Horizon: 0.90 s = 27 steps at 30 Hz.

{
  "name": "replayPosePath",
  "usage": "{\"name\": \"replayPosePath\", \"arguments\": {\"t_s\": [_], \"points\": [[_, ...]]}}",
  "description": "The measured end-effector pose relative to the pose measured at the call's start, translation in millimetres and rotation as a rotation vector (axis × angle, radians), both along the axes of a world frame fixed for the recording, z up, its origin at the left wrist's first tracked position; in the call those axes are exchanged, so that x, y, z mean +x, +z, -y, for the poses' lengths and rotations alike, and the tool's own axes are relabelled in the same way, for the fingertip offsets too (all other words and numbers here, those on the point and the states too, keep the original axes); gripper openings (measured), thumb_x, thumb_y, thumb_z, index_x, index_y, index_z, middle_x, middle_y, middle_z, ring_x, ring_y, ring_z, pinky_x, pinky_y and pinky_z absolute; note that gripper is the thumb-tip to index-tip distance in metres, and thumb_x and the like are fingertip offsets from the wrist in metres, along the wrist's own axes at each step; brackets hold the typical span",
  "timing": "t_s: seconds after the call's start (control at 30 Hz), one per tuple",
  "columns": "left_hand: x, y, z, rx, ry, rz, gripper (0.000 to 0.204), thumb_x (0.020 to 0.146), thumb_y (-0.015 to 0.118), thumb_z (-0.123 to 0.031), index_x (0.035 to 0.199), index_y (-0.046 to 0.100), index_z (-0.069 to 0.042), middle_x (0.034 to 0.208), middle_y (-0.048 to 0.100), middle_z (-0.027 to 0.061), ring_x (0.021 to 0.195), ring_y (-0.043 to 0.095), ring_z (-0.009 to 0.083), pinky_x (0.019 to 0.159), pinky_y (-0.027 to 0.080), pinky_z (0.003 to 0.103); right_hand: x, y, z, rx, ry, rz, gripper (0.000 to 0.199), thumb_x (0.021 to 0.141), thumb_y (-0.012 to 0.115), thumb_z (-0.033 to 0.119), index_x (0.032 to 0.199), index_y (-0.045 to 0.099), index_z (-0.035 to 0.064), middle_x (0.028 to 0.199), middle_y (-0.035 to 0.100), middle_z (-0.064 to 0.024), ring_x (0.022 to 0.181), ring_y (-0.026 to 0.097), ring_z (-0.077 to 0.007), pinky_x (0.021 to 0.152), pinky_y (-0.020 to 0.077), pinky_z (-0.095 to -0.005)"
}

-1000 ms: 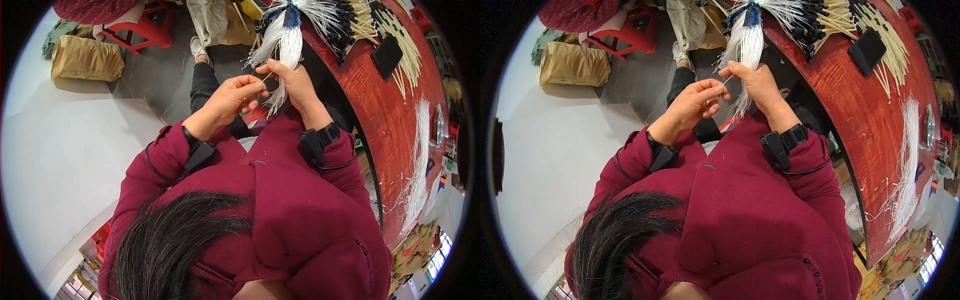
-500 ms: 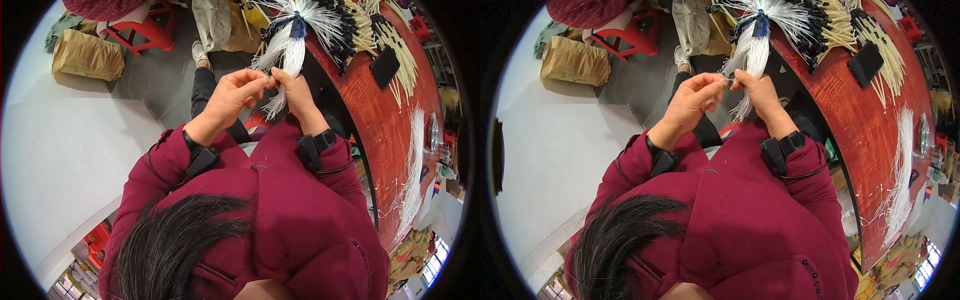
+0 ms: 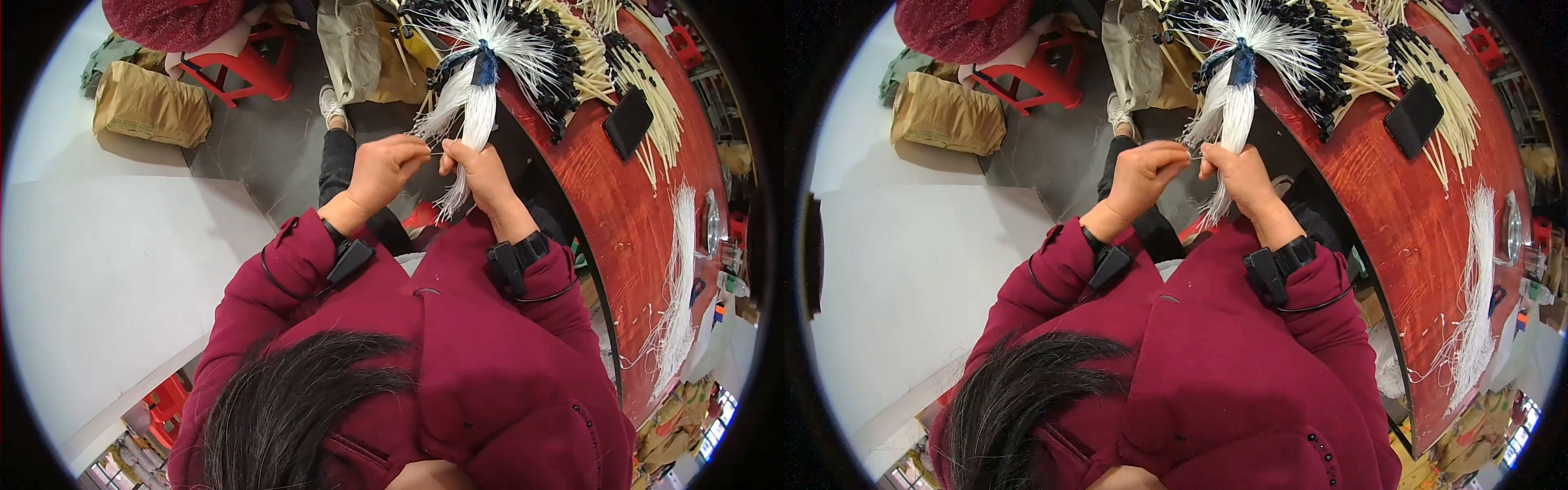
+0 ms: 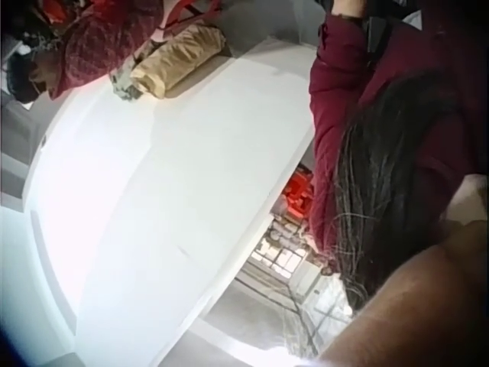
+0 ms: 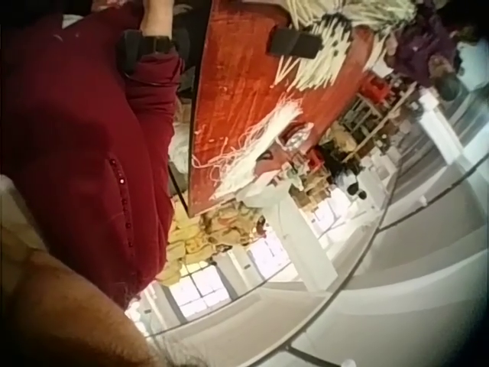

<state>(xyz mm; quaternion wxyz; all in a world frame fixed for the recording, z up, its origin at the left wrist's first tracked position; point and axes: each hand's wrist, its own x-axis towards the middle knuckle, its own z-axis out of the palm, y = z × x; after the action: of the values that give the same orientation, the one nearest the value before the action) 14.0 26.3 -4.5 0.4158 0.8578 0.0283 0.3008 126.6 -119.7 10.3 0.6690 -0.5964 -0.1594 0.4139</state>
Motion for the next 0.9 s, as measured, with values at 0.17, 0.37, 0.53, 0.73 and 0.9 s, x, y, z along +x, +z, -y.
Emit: {"name": "replayPosePath", "arguments": {"t_s": [0.17, 0.37, 0.53, 0.73, 0.9], "points": [[-2.9, 9.0, 5.5, 0.261, -0.044, -0.094, 0.009, 0.078, 0.068, -0.004, 0.086, 0.064, -0.001, 0.081, 0.066, 0.0096, 0.064, 0.063, 0.0194, 0.058, 0.049, 0.028, 1.3, -3.1, 0.6, 0.022, 0.032, -0.032, 0.025, 0.088, 0.056, 0.015, 0.068, 0.060, 0.0019, 0.063, 0.058, -0.0047, 0.061, 0.056, -0.0140, 0.063, 0.0441, -0.0266], [-5.1, 10.8, 14.4, -0.657, -0.004, -0.437, 0.008, 0.082, 0.065, -0.004, 0.081, 0.059, 0.001, 0.074, 0.065, 0.0060, 0.064, 0.063, 0.0114, 0.056, 0.048, 0.027, 1.5, -1.5, 0.9, 0.040, 0.043, -0.063, 0.025, 0.088, 0.056, 0.015, 0.067, 0.059, 0.0027, 0.062, 0.057, -0.0046, 0.061, 0.055, -0.0141, 0.064, 0.0435, -0.0267], [-3.9, 10.3, 19.5, -0.639, 0.043, -0.408, 0.006, 0.082, 0.065, -0.004, 0.083, 0.062, 0.001, 0.073, 0.066, 0.0058, 0.063, 0.060, 0.0083, 0.057, 0.048, 0.026, 1.7, -3.1, 0.9, 0.034, 0.057, -0.052, 0.025, 0.088, 0.056, 0.016, 0.067, 0.059, 0.0032, 0.062, 0.057, -0.0044, 0.062, 0.055, -0.0141, 0.065, 0.0427, -0.0266], [-10.5, 10.2, 19.4, -0.281, -0.066, -0.327, 0.008, 0.081, 0.066, -0.005, 0.087, 0.069, 0.000, 0.077, 0.068, 0.0076, 0.067, 0.063, 0.0099, 0.061, 0.048, 0.024, 3.4, -0.4, 3.9, 0.047, 0.067, -0.053, 0.025, 0.088, 0.055, 0.016, 0.067, 0.059, 0.0033, 0.062, 0.057, -0.0043, 0.062, 0.055, -0.0141, 0.065, 0.0425, -0.0264], [-13.4, 7.1, 16.6, -0.277, -0.090, -0.257, 0.009, 0.079, 0.067, -0.005, 0.088, 0.069, -0.002, 0.079, 0.068, 0.0086, 0.070, 0.066, 0.0165, 0.062, 0.050, 0.027, 4.5, -1.5, 3.8, 0.052, 0.078, -0.049, 0.025, 0.088, 0.055, 0.015, 0.066, 0.058, 0.0035, 0.061, 0.056, -0.0042, 0.061, 0.055, -0.0143, 0.063, 0.0425, -0.0270]]}}
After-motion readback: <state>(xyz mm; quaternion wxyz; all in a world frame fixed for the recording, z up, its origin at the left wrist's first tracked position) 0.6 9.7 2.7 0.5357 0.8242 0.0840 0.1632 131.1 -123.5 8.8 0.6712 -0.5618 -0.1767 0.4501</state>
